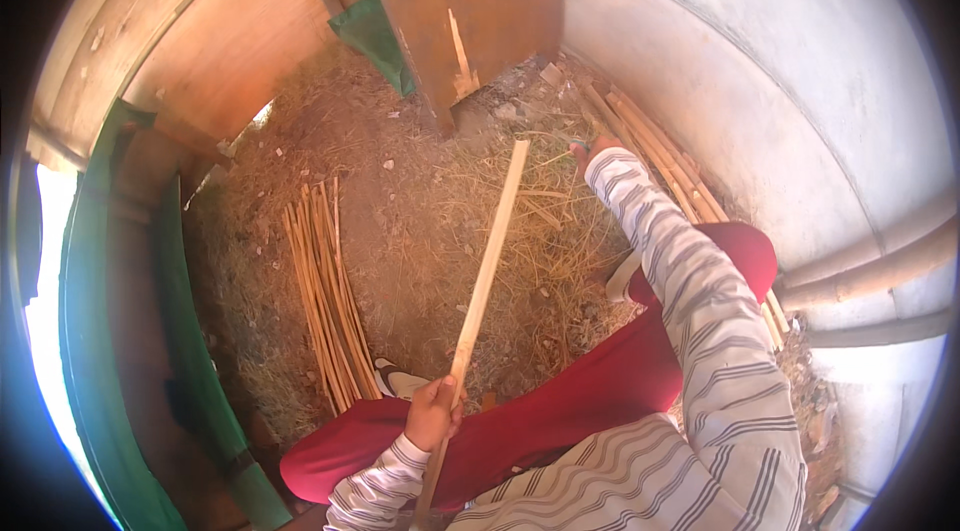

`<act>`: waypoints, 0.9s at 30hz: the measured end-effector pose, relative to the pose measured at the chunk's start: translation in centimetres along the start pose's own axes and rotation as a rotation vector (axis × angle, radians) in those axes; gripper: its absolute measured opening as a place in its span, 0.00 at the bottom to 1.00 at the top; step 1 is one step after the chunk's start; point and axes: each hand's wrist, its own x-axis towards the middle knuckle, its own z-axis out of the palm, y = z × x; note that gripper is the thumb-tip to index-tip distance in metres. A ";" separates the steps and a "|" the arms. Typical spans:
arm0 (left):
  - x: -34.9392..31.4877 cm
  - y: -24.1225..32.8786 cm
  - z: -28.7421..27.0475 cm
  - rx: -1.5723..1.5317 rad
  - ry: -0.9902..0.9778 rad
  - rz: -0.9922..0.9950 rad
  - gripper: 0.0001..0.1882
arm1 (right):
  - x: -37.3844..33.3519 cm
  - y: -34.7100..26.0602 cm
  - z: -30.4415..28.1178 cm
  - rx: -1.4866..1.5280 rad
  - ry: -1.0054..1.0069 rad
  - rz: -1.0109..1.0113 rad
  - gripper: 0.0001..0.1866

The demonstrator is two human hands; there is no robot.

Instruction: The person sits on the floor and uses a knife to shave and smooth a long bamboo strip. They hold the strip with one hand and scrape the blade along its length repeatedly to remove the outer layer and refine the surface.

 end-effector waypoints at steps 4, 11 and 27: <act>2.3 1.4 -0.7 -0.224 -0.051 -0.171 0.22 | -5.8 -4.1 -1.4 0.087 -0.174 -0.104 0.33; 3.8 2.0 -1.0 -0.195 0.081 -0.087 0.23 | -20.2 -7.6 1.2 0.229 -0.368 -0.844 0.20; 2.8 3.2 0.7 -0.074 0.161 0.049 0.22 | -18.9 -7.2 5.0 0.161 -0.077 -1.047 0.22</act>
